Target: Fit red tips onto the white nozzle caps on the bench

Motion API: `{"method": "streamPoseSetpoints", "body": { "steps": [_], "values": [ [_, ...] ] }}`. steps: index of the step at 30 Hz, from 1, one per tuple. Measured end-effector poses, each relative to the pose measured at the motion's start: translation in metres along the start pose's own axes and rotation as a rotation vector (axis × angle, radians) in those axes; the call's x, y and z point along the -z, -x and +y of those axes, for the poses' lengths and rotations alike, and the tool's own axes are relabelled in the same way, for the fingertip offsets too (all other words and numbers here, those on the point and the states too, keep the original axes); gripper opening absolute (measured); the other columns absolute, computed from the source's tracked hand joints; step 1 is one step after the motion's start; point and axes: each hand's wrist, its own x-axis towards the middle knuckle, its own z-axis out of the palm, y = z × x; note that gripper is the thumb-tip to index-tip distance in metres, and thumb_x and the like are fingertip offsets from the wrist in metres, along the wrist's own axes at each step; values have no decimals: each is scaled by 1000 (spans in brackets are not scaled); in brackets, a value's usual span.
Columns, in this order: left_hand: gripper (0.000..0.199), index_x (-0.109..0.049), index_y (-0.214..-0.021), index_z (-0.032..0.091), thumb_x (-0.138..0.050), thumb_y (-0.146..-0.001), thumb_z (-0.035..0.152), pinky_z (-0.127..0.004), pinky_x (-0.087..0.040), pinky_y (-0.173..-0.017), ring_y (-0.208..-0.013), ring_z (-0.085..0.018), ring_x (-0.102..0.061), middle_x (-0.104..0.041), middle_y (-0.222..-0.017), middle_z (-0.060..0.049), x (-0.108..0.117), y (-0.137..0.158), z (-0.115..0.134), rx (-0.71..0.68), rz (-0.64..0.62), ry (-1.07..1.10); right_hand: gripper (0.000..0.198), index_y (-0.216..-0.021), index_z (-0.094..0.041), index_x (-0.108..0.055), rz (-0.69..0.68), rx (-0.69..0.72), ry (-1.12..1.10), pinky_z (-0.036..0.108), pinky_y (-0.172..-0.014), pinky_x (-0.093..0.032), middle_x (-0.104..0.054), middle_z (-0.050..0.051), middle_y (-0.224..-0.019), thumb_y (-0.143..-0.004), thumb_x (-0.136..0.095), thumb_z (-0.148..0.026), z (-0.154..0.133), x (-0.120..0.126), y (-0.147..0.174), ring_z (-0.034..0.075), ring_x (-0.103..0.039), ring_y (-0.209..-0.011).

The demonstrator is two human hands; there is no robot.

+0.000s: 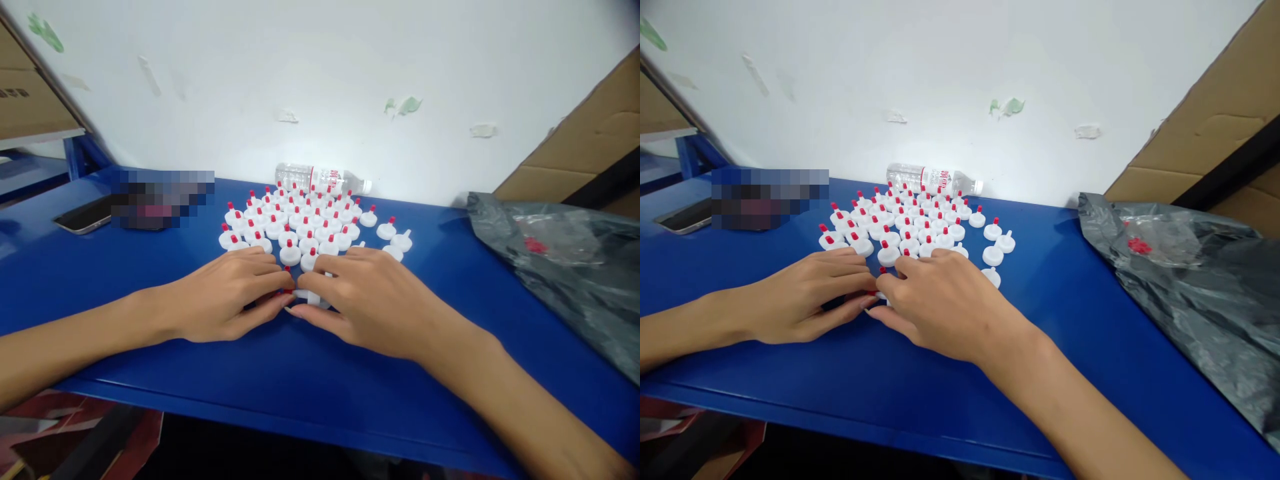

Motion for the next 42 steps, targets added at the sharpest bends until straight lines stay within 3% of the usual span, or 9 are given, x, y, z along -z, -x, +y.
{"method": "streamPoseSetpoints", "body": {
  "steps": [17, 26, 33, 38, 42],
  "values": [
    [24, -67, -98, 14, -46, -107, 21, -30, -41, -69, -72, -18, -55, -61, -78, -5, -2, 2, -2, -2, 1, 19, 36, -100, -17, -73, 15, 28, 7, 34, -69, -36, -71, 4, -86, -106, -53, -46, 1, 0, 1, 19, -65, -72],
    [20, -55, -90, 18, -45, -107, 19, -29, -41, -69, -75, -18, -51, -56, -80, -3, 1, 4, -1, -24, 67, 81, 34, -93, -17, -72, 283, 136, 37, 34, -69, -43, -71, 2, -83, -103, -58, -46, 3, -3, 0, 18, -66, -71],
    [24, -48, -83, 20, -41, -105, 15, -30, -39, -67, -70, -17, -47, -49, -75, 0, 4, 8, 0, -38, 131, 259, 35, -93, -15, -75, 442, 175, 67, 30, -66, -44, -74, 2, -82, -105, -57, -43, -2, -3, -2, 14, -63, -64],
    [29, -47, -81, 19, -40, -109, 18, -28, -39, -67, -69, -15, -47, -50, -74, 1, 7, 7, 5, 34, 167, 371, 32, -90, -15, -75, 540, 199, 119, 29, -62, -42, -73, 1, -79, -104, -60, -40, -4, -1, -4, 10, -59, -59],
    [36, -47, -76, 18, -41, -110, 27, -26, -37, -62, -64, -12, -44, -47, -71, 3, 4, 7, 10, 192, 185, 552, 26, -90, -18, -75, 583, 175, 204, 30, -59, -39, -74, -1, -79, -103, -62, -36, -7, 0, -6, 10, -56, -59]
  ]
}}
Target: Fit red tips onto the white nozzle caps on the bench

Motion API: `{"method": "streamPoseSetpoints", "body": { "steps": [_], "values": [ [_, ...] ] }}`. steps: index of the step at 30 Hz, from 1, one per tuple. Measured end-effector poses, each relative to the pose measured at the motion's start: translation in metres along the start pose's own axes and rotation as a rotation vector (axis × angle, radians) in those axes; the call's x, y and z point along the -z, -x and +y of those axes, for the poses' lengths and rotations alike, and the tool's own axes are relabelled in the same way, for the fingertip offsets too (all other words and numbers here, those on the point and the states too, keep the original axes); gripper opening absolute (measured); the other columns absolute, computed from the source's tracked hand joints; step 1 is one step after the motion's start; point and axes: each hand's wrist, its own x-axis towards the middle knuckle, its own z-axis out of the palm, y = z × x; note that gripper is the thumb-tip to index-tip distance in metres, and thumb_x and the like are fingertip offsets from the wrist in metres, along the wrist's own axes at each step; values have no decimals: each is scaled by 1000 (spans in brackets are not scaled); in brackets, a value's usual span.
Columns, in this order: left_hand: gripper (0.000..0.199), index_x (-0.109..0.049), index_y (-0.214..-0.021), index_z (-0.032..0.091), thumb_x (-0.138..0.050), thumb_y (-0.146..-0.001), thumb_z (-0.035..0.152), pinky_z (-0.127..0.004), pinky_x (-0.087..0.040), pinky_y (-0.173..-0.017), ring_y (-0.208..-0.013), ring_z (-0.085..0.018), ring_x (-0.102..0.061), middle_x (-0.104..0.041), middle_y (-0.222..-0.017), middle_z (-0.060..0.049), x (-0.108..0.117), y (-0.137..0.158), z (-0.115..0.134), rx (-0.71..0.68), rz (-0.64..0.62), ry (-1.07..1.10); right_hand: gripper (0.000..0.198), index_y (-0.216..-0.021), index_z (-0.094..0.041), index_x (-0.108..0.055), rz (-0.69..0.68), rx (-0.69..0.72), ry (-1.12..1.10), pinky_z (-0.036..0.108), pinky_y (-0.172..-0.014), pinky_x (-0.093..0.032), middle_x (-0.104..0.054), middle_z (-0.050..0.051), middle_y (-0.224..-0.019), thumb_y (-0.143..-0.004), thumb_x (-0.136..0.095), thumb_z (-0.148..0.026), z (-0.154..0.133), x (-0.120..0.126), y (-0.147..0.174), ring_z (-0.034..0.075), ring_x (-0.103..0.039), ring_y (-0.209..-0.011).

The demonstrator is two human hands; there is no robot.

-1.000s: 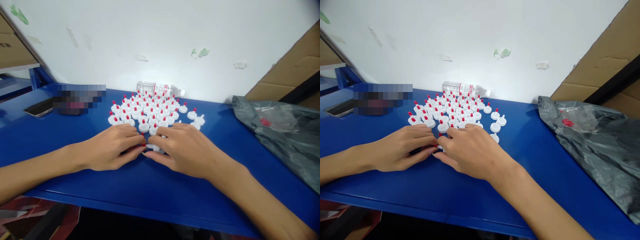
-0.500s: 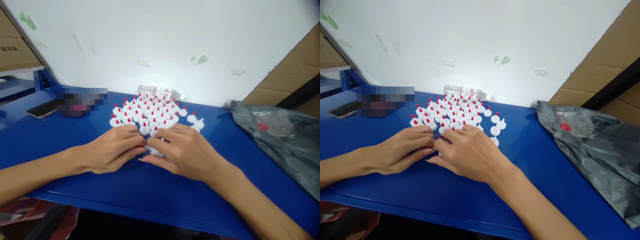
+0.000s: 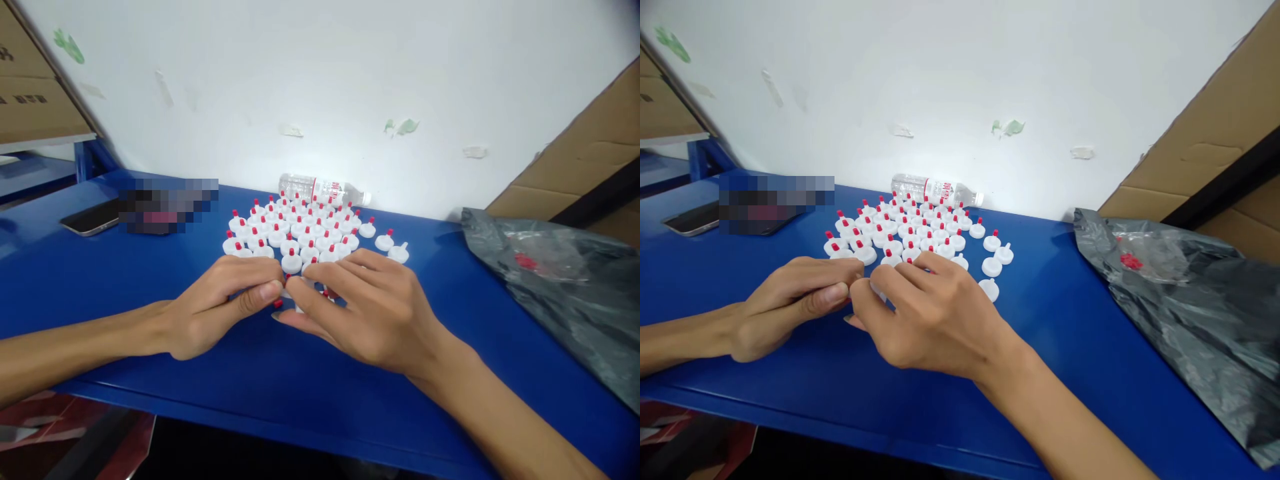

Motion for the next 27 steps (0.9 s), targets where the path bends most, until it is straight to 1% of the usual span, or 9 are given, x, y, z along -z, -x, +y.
{"method": "streamPoseSetpoints", "body": {
  "steps": [5, 8, 10, 11, 13, 16, 19, 22, 27],
  "values": [
    [43, -40, -70, 19, -42, -109, 39, -26, -27, -50, -56, -11, -30, -35, -65, 3, -7, 0, 4, 265, 52, 272, 15, -96, -22, -76, 11, 14, 113, 32, -59, -39, -78, -1, -91, -101, -63, -25, -1, 5, 1, 11, -57, -62],
    [44, -35, -68, 21, -40, -109, 38, -27, -25, -49, -55, -12, -27, -29, -61, 4, -3, -2, 3, 311, 114, 382, 16, -98, -25, -75, 32, 7, 160, 32, -62, -42, -79, -1, -103, -101, -61, -19, 9, 14, 5, 11, -60, -66],
    [44, -35, -67, 21, -39, -108, 36, -29, -27, -53, -57, -14, -30, -30, -58, 3, 2, -4, -1, 277, 195, 343, 12, -104, -26, -74, 20, -47, 222, 32, -65, -43, -79, 1, -105, -100, -65, -20, 18, 19, 8, 12, -61, -71],
    [44, -36, -67, 21, -40, -108, 35, -30, -27, -54, -57, -14, -31, -32, -58, 3, 4, -4, -4, 250, 224, 299, 12, -107, -27, -73, 16, -90, 249, 32, -65, -42, -78, 2, -107, -99, -66, -21, 22, 21, 9, 13, -63, -73],
    [44, -37, -66, 20, -39, -109, 33, -30, -27, -55, -56, -13, -32, -35, -59, 3, 8, -4, -9, 215, 259, 184, 12, -108, -27, -72, 10, -166, 300, 32, -64, -42, -77, 4, -110, -98, -67, -23, 28, 22, 11, 14, -63, -72],
    [41, -49, -70, 19, -39, -109, 28, -29, -35, -61, -62, -13, -43, -48, -66, 1, 7, -4, -14, 137, 177, -50, 8, -104, -26, -71, -27, -237, 313, 32, -65, -42, -78, 3, -112, -99, -65, -22, 29, 17, 11, 14, -64, -72],
    [28, -58, -82, 18, -44, -106, 20, -29, -41, -72, -74, -15, -50, -59, -77, 0, 2, -4, -15, -16, 77, -242, 10, -106, -24, -70, -93, -261, 260, 31, -71, -44, -78, 2, -116, -101, -61, -22, 26, 8, 12, 15, -69, -81],
    [17, -61, -93, 17, -48, -103, 14, -31, -42, -77, -78, -16, -50, -61, -83, -2, -1, -4, -13, -104, 14, -330, 10, -107, -22, -69, -170, -314, 195, 32, -73, -43, -78, 1, -114, -101, -61, -22, 24, 1, 14, 16, -69, -83],
    [12, -62, -98, 17, -50, -100, 13, -33, -43, -79, -82, -18, -50, -62, -87, -4, -2, -3, -12, -119, -22, -361, 6, -100, -21, -67, -385, -440, 127, 33, -71, -38, -77, 2, -98, -99, -61, -23, 28, -4, 19, 18, -68, -77]
  ]
}}
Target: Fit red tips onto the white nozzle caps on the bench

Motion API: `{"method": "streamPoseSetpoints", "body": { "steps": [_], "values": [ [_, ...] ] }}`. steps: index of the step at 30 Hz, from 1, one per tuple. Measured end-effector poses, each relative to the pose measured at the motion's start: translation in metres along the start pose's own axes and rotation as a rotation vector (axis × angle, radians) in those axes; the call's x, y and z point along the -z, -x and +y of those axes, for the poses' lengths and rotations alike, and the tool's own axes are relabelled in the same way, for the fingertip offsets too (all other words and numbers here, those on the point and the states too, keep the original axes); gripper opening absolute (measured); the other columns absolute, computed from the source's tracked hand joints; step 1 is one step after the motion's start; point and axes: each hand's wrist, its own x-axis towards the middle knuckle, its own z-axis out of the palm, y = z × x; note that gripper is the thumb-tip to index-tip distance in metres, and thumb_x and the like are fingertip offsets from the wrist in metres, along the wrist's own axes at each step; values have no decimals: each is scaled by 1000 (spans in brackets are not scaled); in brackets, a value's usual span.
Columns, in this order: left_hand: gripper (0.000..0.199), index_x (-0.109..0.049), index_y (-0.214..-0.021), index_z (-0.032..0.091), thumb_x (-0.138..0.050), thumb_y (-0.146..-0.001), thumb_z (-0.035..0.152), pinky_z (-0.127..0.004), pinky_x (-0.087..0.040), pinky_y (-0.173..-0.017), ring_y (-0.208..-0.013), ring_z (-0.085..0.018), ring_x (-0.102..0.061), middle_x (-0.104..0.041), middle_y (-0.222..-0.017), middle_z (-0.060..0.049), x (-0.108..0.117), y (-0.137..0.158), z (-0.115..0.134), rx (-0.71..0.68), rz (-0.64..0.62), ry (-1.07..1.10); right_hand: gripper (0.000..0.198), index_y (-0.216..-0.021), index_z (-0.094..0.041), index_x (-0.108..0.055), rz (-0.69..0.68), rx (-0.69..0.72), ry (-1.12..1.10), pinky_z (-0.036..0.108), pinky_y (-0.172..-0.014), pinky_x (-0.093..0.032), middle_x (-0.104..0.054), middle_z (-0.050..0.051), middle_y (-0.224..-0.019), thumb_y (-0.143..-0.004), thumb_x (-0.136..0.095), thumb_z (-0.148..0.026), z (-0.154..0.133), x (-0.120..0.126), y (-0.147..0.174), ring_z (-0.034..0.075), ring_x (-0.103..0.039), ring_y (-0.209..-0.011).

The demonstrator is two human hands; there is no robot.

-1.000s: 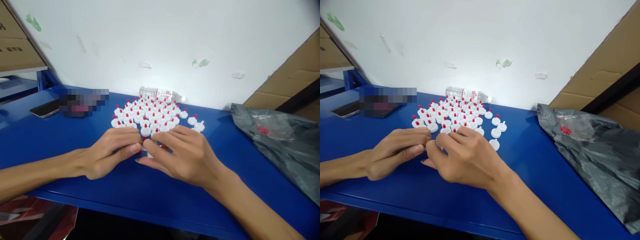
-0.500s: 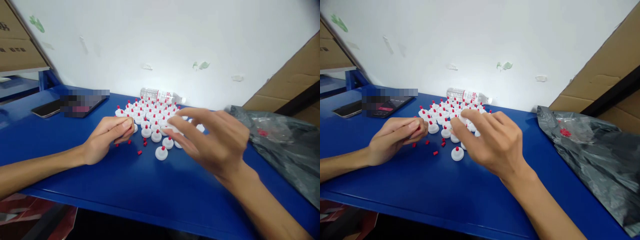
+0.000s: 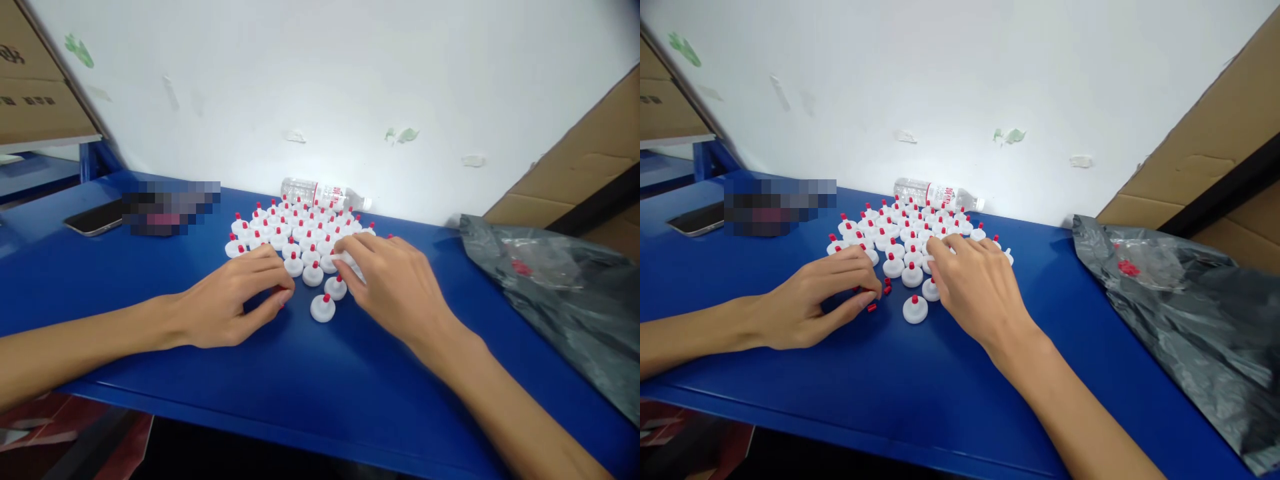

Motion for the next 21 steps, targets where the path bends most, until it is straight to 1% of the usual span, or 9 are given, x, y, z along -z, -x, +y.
{"method": "streamPoseSetpoints", "body": {
  "steps": [3, 5, 9, 11, 13, 16, 18, 21],
  "values": [
    [12, -62, -100, 17, -51, -100, 13, -33, -44, -80, -84, -19, -52, -62, -89, -4, 0, 0, 0, 16, -12, -2, 11, -101, -21, -67, -120, -68, -16, 33, -65, -35, -75, 1, -91, -102, -58, -26, 1, 0, 0, 19, -66, -72],
    [13, -62, -102, 17, -50, -100, 13, -33, -45, -81, -86, -18, -53, -62, -92, -5, -1, 0, 0, 30, -26, -5, 12, -101, -20, -68, -173, -88, -27, 33, -63, -34, -74, 1, -90, -102, -58, -27, 1, -1, 0, 19, -65, -72],
    [14, -62, -105, 17, -49, -101, 14, -33, -46, -84, -91, -19, -55, -63, -98, -6, -2, -2, 1, 47, -36, -15, 12, -106, -21, -70, -187, -72, -43, 32, -66, -36, -74, 5, -109, -101, -61, -25, -1, -2, 1, 20, -68, -84],
    [14, -62, -106, 17, -49, -101, 15, -33, -46, -85, -92, -19, -55, -63, -99, -6, -3, -2, 1, 50, -45, -22, 13, -107, -21, -71, -183, -67, -31, 32, -68, -37, -74, 6, -112, -101, -62, -26, -1, -3, 2, 20, -67, -87],
    [15, -63, -106, 17, -49, -101, 15, -32, -46, -85, -93, -19, -55, -63, -100, -6, -3, -2, 1, 52, -54, -30, 13, -107, -20, -72, -184, -61, -18, 33, -70, -38, -74, 6, -108, -101, -62, -26, 0, -3, 1, 21, -67, -87],
    [15, -62, -107, 17, -49, -102, 15, -32, -46, -85, -94, -19, -55, -62, -101, -6, -4, -1, 0, 56, -66, -36, 12, -103, -20, -71, -200, -52, -14, 34, -73, -38, -75, 5, -96, -102, -60, -26, 0, -2, 0, 22, -67, -86],
    [14, -62, -107, 17, -49, -102, 16, -32, -47, -86, -95, -19, -55, -62, -102, -6, -5, 0, -1, 59, -75, -36, 13, -100, -20, -69, -208, -57, -12, 34, -72, -37, -74, 4, -88, -102, -59, -27, 0, -1, -1, 22, -66, -82],
    [14, -62, -108, 18, -49, -103, 17, -32, -47, -87, -97, -19, -55, -61, -103, -6, -6, 0, -2, 58, -82, -34, 13, -100, -20, -68, -204, -70, 21, 34, -68, -34, -73, 5, -82, -102, -58, -28, -1, 0, -1, 21, -64, -75]
  ]
}}
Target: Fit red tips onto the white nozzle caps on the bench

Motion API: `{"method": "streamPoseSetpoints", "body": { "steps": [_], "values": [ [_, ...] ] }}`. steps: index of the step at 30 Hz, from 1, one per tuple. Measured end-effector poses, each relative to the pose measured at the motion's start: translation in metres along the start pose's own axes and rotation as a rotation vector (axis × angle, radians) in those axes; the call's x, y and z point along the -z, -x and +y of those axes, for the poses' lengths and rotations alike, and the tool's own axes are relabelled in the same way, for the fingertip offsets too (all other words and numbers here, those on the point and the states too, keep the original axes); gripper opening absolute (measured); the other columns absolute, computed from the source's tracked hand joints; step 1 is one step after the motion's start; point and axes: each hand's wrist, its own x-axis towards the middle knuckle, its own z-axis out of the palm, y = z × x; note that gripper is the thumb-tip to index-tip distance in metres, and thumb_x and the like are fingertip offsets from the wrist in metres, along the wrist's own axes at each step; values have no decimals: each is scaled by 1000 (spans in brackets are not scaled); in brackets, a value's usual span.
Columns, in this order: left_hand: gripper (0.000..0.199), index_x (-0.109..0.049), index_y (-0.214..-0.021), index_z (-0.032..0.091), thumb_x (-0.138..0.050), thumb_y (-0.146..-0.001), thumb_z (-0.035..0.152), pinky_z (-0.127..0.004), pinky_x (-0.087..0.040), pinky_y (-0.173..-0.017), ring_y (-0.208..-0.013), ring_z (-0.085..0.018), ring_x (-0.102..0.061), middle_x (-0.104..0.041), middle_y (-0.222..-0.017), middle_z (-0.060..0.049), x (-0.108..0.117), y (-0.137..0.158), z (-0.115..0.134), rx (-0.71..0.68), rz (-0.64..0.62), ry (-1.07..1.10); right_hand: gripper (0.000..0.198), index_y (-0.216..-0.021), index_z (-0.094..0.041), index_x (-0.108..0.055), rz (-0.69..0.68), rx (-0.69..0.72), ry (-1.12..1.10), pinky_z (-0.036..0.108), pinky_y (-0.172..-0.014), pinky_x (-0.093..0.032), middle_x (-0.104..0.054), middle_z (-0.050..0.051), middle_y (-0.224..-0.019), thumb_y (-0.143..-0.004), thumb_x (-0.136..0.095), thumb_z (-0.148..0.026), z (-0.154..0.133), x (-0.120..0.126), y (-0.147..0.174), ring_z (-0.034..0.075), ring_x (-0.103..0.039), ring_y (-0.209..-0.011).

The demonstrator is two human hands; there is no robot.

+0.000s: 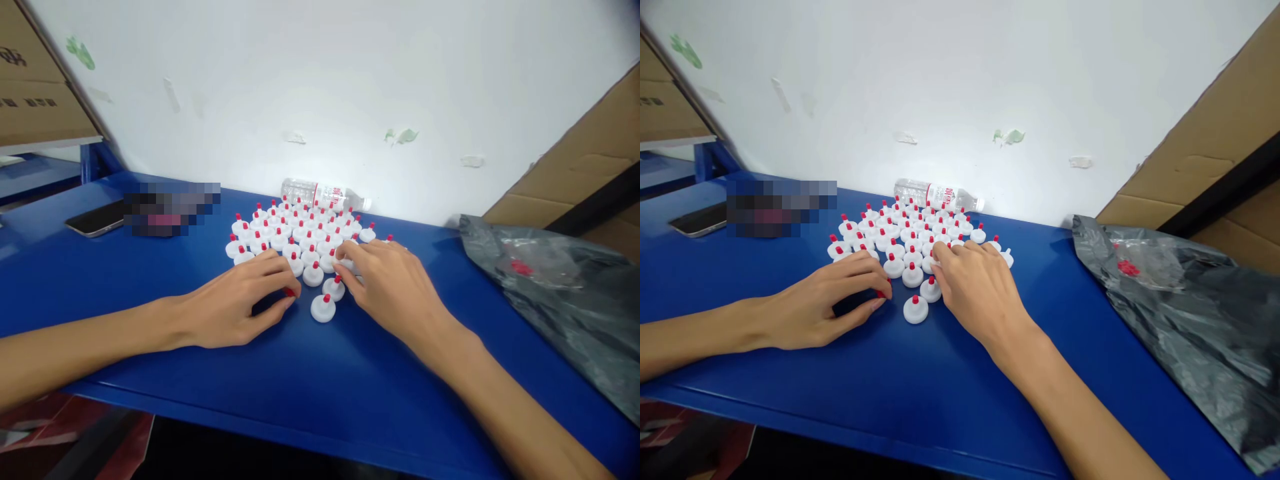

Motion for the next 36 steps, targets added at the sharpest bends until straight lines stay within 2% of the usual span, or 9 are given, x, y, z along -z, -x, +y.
{"method": "streamPoseSetpoints", "body": {
  "steps": [12, 20, 29, 36],
  "values": [
    [17, -64, -107, 19, -48, -103, 20, -33, -49, -86, -96, -20, -57, -62, -104, -7, -1, -1, 0, 28, -43, -3, 11, -107, -21, -64, -50, -40, 23, 31, -58, -25, -72, 5, -81, -99, -57, -24, -3, 1, 0, 20, -62, -71],
    [17, -64, -108, 19, -48, -103, 20, -32, -49, -86, -96, -20, -58, -62, -104, -7, -1, 0, -1, 33, -47, 8, 11, -106, -21, -65, -74, -28, -9, 32, -56, -24, -72, 2, -85, -99, -56, -20, -3, 2, 1, 19, -65, -72],
    [17, -66, -108, 19, -50, -101, 18, -32, -50, -85, -95, -19, -60, -64, -105, -7, -1, -1, -2, 17, -31, 6, 14, -107, -22, -67, -140, -43, -23, 33, -57, -26, -76, 3, -94, -101, -54, -24, -5, 4, 0, 20, -69, -75],
    [20, -64, -112, 20, -46, -104, 20, -32, -50, -88, -98, -19, -60, -61, -111, -8, 0, 0, -3, 27, -78, -4, 16, -108, -22, -68, -157, -45, -24, 33, -57, -24, -76, 4, -95, -101, -54, -25, -5, 4, 0, 21, -68, -75]
  ]
}}
